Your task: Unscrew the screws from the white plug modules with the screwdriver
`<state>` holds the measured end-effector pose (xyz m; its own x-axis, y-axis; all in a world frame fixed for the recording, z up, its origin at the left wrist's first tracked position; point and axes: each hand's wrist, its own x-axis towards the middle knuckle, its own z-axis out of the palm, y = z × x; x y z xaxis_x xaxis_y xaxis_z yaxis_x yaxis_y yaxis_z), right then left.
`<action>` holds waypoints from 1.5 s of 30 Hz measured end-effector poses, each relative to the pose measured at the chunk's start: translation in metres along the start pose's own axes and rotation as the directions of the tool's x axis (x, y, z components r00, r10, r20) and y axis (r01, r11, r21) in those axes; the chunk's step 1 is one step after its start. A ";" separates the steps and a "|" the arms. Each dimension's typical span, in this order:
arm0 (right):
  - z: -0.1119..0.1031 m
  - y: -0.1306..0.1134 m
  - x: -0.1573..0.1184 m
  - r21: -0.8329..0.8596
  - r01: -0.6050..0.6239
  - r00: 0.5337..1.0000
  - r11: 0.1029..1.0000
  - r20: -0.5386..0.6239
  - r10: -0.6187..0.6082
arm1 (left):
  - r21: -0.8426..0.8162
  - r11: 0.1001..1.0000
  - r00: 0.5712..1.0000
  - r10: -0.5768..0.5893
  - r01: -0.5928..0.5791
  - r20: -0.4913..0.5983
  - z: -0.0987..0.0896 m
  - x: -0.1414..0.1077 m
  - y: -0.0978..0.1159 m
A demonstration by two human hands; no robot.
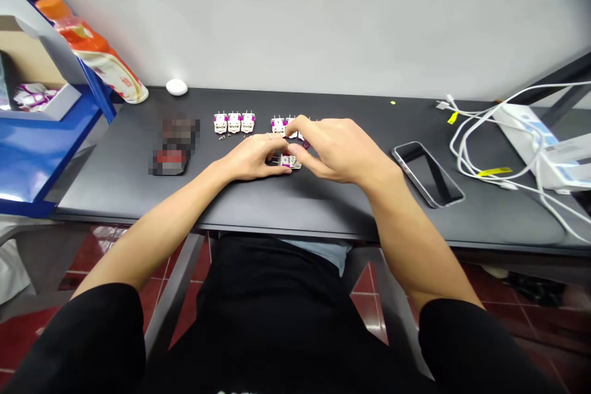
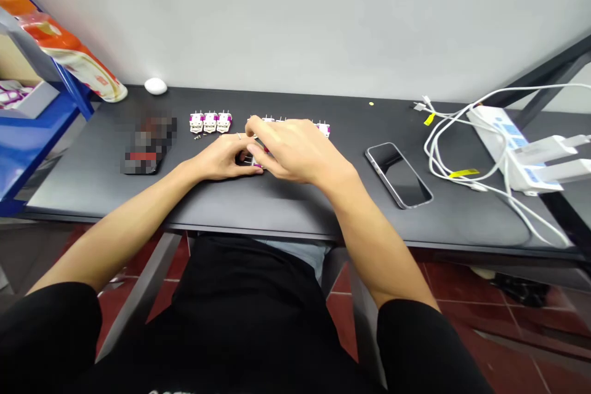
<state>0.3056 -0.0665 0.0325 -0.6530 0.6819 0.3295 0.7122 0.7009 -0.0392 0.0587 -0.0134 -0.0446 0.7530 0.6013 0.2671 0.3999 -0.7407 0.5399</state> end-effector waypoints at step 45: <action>0.000 0.002 0.002 0.040 -0.043 0.998 0.998 0.041 0.042 | 0.003 1.000 1.000 -0.011 0.011 0.024 -0.002 0.001 0.002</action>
<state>0.3062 -0.0636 0.0331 -0.6325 0.7186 0.2891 0.7289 0.6785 -0.0915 0.0592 -0.0139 -0.0414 0.7613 0.6016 0.2418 0.4093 -0.7351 0.5404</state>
